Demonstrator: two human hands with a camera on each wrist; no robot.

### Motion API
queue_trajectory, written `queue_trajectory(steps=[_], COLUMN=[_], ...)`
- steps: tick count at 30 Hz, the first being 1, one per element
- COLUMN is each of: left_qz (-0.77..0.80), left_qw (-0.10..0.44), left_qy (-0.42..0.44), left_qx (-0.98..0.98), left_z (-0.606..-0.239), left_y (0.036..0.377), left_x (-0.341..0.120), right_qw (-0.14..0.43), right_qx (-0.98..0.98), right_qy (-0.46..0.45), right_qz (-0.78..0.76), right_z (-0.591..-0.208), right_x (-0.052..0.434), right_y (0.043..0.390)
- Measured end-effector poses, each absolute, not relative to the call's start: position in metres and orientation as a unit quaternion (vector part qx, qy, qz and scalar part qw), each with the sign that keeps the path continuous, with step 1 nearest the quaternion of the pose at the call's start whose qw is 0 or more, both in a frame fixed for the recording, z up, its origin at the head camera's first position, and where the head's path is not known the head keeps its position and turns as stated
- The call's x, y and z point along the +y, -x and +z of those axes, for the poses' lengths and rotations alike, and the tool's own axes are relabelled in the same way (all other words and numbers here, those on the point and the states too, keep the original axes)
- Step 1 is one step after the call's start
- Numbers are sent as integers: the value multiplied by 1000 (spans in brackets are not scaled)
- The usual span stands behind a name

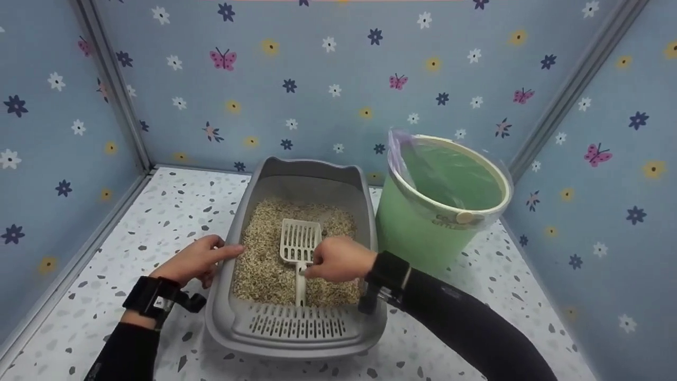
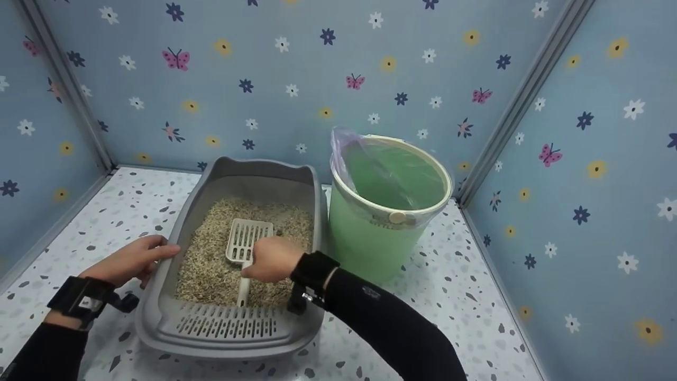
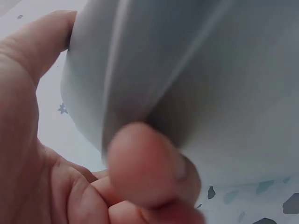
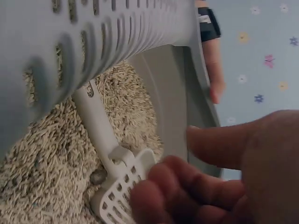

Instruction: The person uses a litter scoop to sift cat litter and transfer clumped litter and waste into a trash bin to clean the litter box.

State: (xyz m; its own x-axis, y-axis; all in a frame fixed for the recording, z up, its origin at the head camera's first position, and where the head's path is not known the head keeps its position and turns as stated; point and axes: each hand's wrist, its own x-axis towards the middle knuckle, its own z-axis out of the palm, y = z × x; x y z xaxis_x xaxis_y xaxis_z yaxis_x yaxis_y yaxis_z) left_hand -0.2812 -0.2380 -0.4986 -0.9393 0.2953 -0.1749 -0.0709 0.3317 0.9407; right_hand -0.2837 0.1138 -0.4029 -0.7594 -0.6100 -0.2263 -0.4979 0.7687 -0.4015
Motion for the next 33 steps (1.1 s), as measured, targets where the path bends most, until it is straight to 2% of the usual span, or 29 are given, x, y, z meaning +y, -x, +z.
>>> queue_trajectory(steps=[4, 9, 23, 33], left_qz=[582, 589, 599, 595], left_qw=[161, 164, 165, 158], left_qy=[-73, -81, -85, -85], left_qx=[793, 787, 779, 783], left_z=[-502, -506, -508, -506], left_y=[282, 282, 284, 282], left_x=[-235, -233, -235, -238], right_qw=[233, 256, 228, 239], right_qx=[933, 937, 942, 936], right_qy=[254, 219, 195, 174], right_qz=[-105, -90, -149, -191], right_z=[-413, -427, -444, -451], right_x=[94, 81, 73, 73], right_y=[291, 294, 303, 312])
